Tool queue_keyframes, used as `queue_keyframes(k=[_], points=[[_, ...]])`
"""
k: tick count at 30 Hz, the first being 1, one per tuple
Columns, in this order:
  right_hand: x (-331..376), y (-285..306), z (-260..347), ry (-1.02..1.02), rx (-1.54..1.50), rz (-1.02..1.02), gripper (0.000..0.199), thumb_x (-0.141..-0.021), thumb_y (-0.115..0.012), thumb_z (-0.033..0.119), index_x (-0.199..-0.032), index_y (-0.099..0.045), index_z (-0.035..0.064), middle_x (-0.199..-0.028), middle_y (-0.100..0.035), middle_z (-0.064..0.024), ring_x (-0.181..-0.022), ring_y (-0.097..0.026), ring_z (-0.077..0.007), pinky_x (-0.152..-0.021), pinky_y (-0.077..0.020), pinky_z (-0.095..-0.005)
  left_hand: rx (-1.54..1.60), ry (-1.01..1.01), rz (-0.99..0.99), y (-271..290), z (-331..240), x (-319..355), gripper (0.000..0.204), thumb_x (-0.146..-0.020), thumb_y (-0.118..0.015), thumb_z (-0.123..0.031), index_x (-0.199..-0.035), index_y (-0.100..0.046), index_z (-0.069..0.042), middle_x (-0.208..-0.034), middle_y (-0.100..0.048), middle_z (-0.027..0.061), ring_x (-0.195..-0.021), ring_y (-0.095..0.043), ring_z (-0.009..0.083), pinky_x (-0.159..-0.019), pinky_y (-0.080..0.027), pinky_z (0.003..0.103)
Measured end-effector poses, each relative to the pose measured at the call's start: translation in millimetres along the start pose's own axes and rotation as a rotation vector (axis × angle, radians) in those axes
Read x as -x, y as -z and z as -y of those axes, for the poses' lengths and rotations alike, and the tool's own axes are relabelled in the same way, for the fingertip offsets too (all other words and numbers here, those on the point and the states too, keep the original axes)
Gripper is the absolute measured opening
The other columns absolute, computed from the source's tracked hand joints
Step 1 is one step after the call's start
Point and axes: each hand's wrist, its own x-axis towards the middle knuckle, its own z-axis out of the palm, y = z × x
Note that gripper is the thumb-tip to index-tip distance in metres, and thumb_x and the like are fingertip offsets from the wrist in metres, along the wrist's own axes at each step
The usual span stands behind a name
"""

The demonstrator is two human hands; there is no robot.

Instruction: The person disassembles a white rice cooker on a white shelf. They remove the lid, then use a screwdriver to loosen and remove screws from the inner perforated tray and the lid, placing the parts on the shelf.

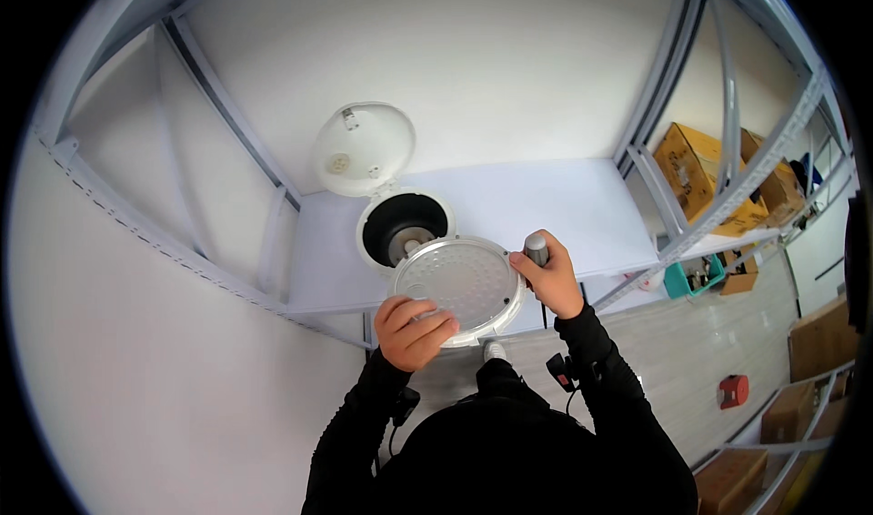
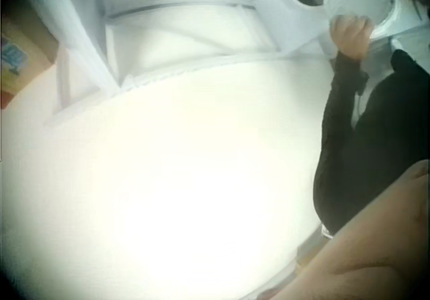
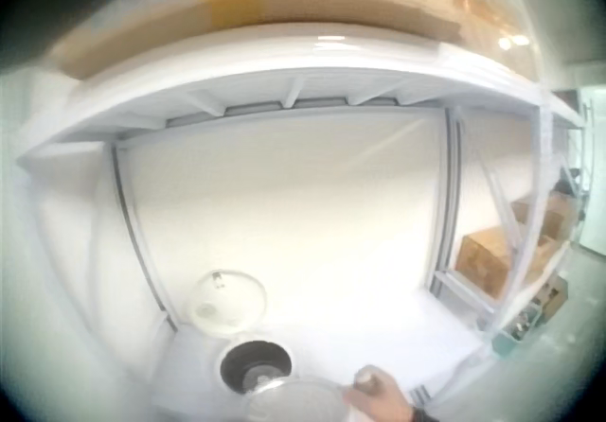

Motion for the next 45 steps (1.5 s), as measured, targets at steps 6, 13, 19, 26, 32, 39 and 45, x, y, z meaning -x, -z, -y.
queue_keyframes(k=[6, 13, 19, 26, 32, 39, 45], points=[[14.8, 41.3, -9.6, -0.032, 0.160, -0.106, 0.018, -0.089, -0.075, 0.014, -0.088, -0.061, 0.0025, -0.069, -0.061, -0.0015, -0.062, -0.057, -0.0102, -0.057, -0.0476, -0.0290, 0.247, 0.084, 0.203, -37.2, -16.6, 1.9, 0.024, -0.072, -0.073, -0.007, -0.095, -0.076, -0.013, -0.100, -0.072, 0.0000, -0.098, -0.067, 0.0233, -0.080, -0.052, 0.041], [0.2, 115.0, -66.3, -0.063, 0.412, -0.151, 0.020, -0.089, -0.073, 0.016, -0.090, -0.064, -0.0009, -0.072, -0.068, -0.0091, -0.064, -0.064, -0.0168, -0.060, -0.0505, -0.0339, 0.313, 0.153, 0.418, -119.8, -31.2, 7.3, 0.031, -0.079, -0.071, -0.004, -0.107, -0.074, -0.016, -0.112, -0.070, -0.0049, -0.110, -0.064, 0.0196, -0.095, -0.048, 0.037], [-34.1, 166.8, -156.5, -0.167, 0.314, -0.069, 0.022, -0.089, -0.074, 0.017, -0.093, -0.064, -0.0027, -0.073, -0.068, -0.0098, -0.063, -0.066, -0.0176, -0.062, -0.0542, -0.0346, 0.265, 0.193, 0.541, -198.1, -14.3, 39.9, 0.025, -0.084, -0.071, -0.009, -0.108, -0.073, -0.017, -0.114, -0.070, -0.0050, -0.111, -0.062, 0.0195, -0.100, -0.044, 0.038], [-92.0, 168.3, -176.6, -0.216, 0.322, 0.157, 0.023, -0.087, -0.074, 0.016, -0.093, -0.063, -0.0026, -0.072, -0.066, -0.0090, -0.060, -0.065, -0.0179, -0.060, -0.0531, -0.0342, 0.101, 0.433, 0.587, -227.5, -5.5, 64.2, 0.029, -0.081, -0.073, -0.010, -0.109, -0.072, -0.017, -0.115, -0.068, -0.0028, -0.113, -0.061, 0.0242, -0.101, -0.044, 0.039], [-124.3, 158.7, -202.0, -0.323, 0.203, 0.226, 0.024, -0.085, -0.075, 0.016, -0.092, -0.063, -0.0030, -0.072, -0.066, -0.0099, -0.062, -0.067, -0.0185, -0.060, -0.0551, -0.0355, 0.114, 0.603, 0.593, -241.4, 0.3, 86.3, 0.048, -0.071, -0.083, -0.017, -0.117, -0.069, -0.014, -0.123, -0.066, 0.0037, -0.119, -0.059, 0.0297, -0.103, -0.045, 0.045], [-148.2, 154.8, -229.1, -0.341, 0.342, 0.271, 0.026, -0.082, -0.076, 0.019, -0.092, -0.065, -0.0032, -0.075, -0.070, -0.0126, -0.063, -0.070, -0.0216, -0.062, -0.0567, -0.0365, 0.154, 0.626, 0.599, -246.5, 15.8, 91.4, 0.065, -0.060, -0.093, -0.025, -0.119, -0.068, -0.014, -0.125, -0.066, 0.0056, -0.120, -0.058, 0.0323, -0.108, -0.043, 0.048], [-159.8, 149.0, -228.6, -0.354, 0.408, 0.310, 0.028, -0.081, -0.075, 0.022, -0.093, -0.066, -0.0026, -0.078, -0.071, -0.0139, -0.067, -0.071, -0.0249, -0.066, -0.0575, -0.0390, 0.173, 0.652, 0.640, -246.9, 24.7, 89.9, 0.064, -0.059, -0.095, -0.028, -0.115, -0.070, -0.011, -0.124, -0.065, 0.0052, -0.118, -0.057, 0.0305, -0.106, -0.045, 0.044]])
